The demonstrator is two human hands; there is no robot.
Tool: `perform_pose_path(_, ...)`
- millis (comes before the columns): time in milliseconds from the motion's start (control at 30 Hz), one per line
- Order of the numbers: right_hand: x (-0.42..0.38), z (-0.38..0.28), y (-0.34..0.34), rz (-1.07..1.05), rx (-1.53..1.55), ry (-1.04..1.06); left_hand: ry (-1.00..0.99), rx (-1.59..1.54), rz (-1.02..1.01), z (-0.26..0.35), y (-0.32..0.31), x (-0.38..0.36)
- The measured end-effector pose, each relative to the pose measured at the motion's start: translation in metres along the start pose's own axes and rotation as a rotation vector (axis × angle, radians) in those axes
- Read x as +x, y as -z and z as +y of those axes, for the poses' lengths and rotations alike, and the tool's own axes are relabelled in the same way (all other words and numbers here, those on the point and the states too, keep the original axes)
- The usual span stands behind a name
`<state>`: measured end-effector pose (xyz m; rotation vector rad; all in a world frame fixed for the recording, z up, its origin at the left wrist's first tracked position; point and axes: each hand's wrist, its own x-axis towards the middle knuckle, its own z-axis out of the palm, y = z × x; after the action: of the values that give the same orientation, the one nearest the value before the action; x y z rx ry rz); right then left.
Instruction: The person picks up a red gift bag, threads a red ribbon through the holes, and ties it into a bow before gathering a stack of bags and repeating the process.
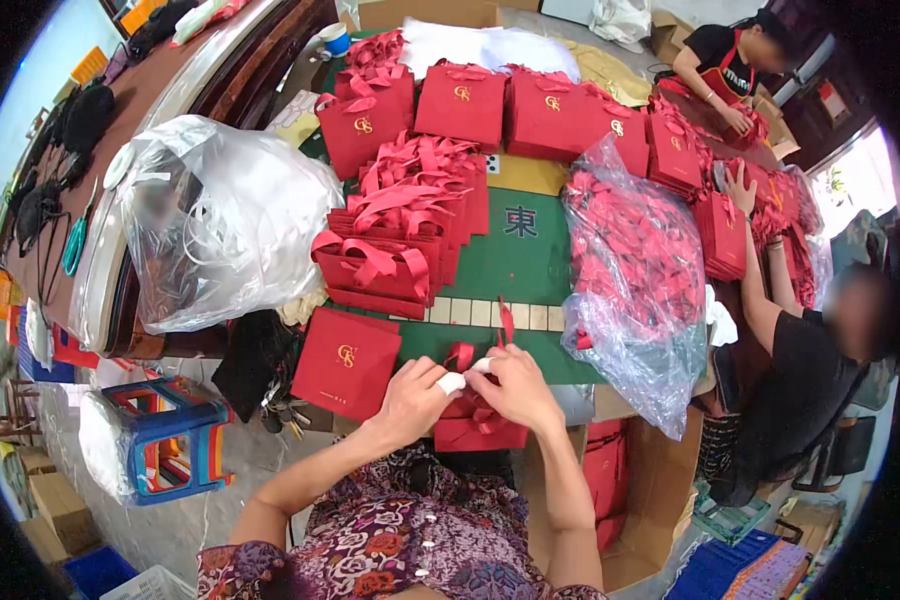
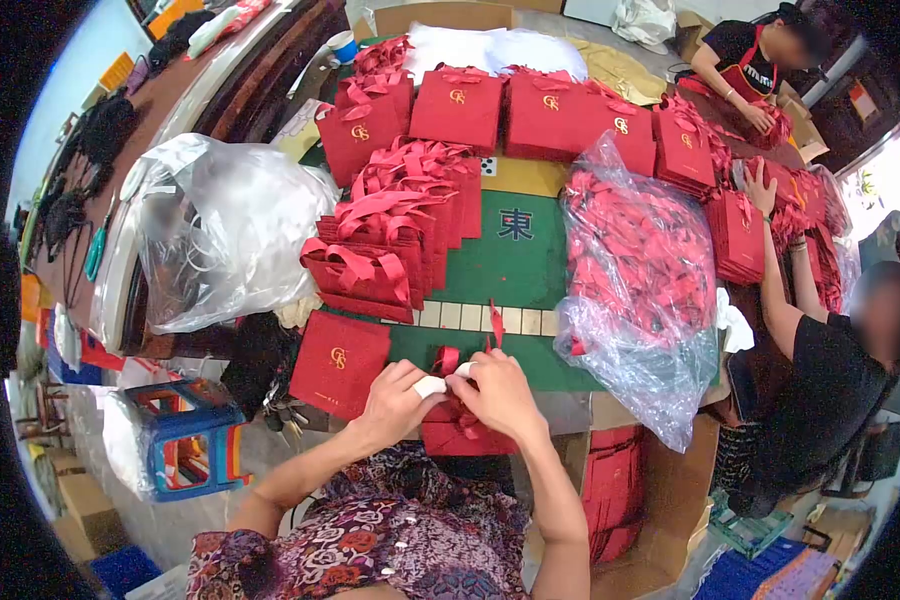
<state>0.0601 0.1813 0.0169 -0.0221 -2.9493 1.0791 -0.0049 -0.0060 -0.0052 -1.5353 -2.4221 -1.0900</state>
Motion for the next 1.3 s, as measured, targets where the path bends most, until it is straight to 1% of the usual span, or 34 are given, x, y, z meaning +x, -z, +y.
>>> perform_pose_path(33, 0.002, 0.007, -0.001, 0.003, -0.002, -0.002, -0.045, -0.005, -0.004, 0.0, 0.001, 0.0)
perform_pose_path(67, 0.004, 0.014, -0.001, -0.109, 0.087, 0.004, -0.049, -0.008, -0.003, -0.001, 0.001, 0.0)
perform_pose_path(100, 0.007, 0.016, 0.002, -0.221, 0.178, 0.01, -0.122, -0.016, -0.024, -0.004, 0.001, 0.0)
perform_pose_path(133, 0.009, 0.016, 0.007, -0.245, 0.25, -0.027, -0.195, -0.023, -0.044, -0.007, 0.001, 0.0)
perform_pose_path(167, 0.012, 0.017, 0.01, -0.243, 0.248, -0.026, -0.198, -0.023, -0.043, -0.008, 0.001, 0.001)
perform_pose_path(233, 0.014, 0.02, 0.014, -0.36, 0.331, -0.167, -0.228, -0.088, -0.061, -0.01, 0.0, 0.002)
perform_pose_path(367, 0.019, 0.026, 0.007, -0.359, 0.394, -0.22, -0.246, -0.116, -0.081, -0.013, 0.002, 0.007)
perform_pose_path(433, 0.017, 0.028, -0.002, -0.252, 0.423, -0.316, -0.185, -0.162, -0.111, -0.016, 0.004, 0.013)
perform_pose_path(467, 0.016, 0.029, -0.009, -0.253, 0.423, -0.315, -0.184, -0.161, -0.11, -0.017, 0.004, 0.015)
perform_pose_path(533, 0.017, 0.035, -0.023, -0.003, 0.469, -0.323, -0.054, -0.245, -0.179, -0.019, 0.004, 0.017)
perform_pose_path(567, 0.021, 0.043, -0.024, 0.062, 0.514, -0.294, -0.053, -0.246, -0.177, -0.02, 0.002, 0.016)
perform_pose_path(633, 0.026, 0.042, -0.015, 0.073, 0.719, -0.404, 0.006, -0.276, -0.238, -0.024, 0.0, 0.015)
perform_pose_path(667, 0.025, 0.04, -0.012, 0.076, 0.719, -0.403, 0.004, -0.276, -0.239, -0.025, 0.001, 0.015)
perform_pose_path(733, 0.022, 0.037, -0.008, 0.186, 0.632, -0.41, 0.173, -0.309, -0.201, -0.025, 0.004, 0.017)
perform_pose_path(767, 0.019, 0.039, -0.005, 0.185, 0.628, -0.41, 0.172, -0.311, -0.198, -0.024, 0.005, 0.02)
perform_pose_path(833, 0.012, 0.048, 0.003, 0.408, 0.505, -0.381, 0.208, -0.273, -0.07, -0.023, 0.008, 0.025)
perform_pose_path(867, 0.008, 0.05, 0.006, 0.42, 0.503, -0.392, 0.251, -0.274, -0.021, -0.024, 0.005, 0.026)
perform_pose_path(900, 0.006, 0.044, 0.009, 0.42, 0.503, -0.393, 0.251, -0.275, -0.021, -0.023, 0.003, 0.028)
perform_pose_path(1000, 0.004, 0.026, 0.009, 0.268, 0.249, -0.301, 0.341, -0.246, 0.03, -0.014, -0.008, 0.037)
perform_pose_path(1033, 0.005, 0.023, 0.004, 0.211, 0.222, -0.331, 0.338, -0.247, 0.029, -0.013, -0.012, 0.04)
perform_pose_path(1100, 0.009, 0.02, -0.008, 0.202, 0.07, -0.278, 0.345, -0.091, -0.017, -0.008, -0.017, 0.045)
perform_pose_path(1133, 0.01, 0.023, -0.014, 0.204, 0.072, -0.276, 0.364, -0.061, -0.021, -0.006, -0.019, 0.047)
perform_pose_path(1200, 0.01, 0.028, -0.024, 0.27, -0.029, -0.208, 0.369, -0.041, -0.044, -0.012, -0.027, 0.045)
perform_pose_path(1233, 0.01, 0.03, -0.026, 0.271, -0.028, -0.205, 0.375, -0.023, -0.067, -0.014, -0.031, 0.044)
perform_pose_path(1300, 0.009, 0.031, -0.028, 0.3, -0.047, -0.207, 0.41, -0.056, -0.044, -0.017, -0.036, 0.042)
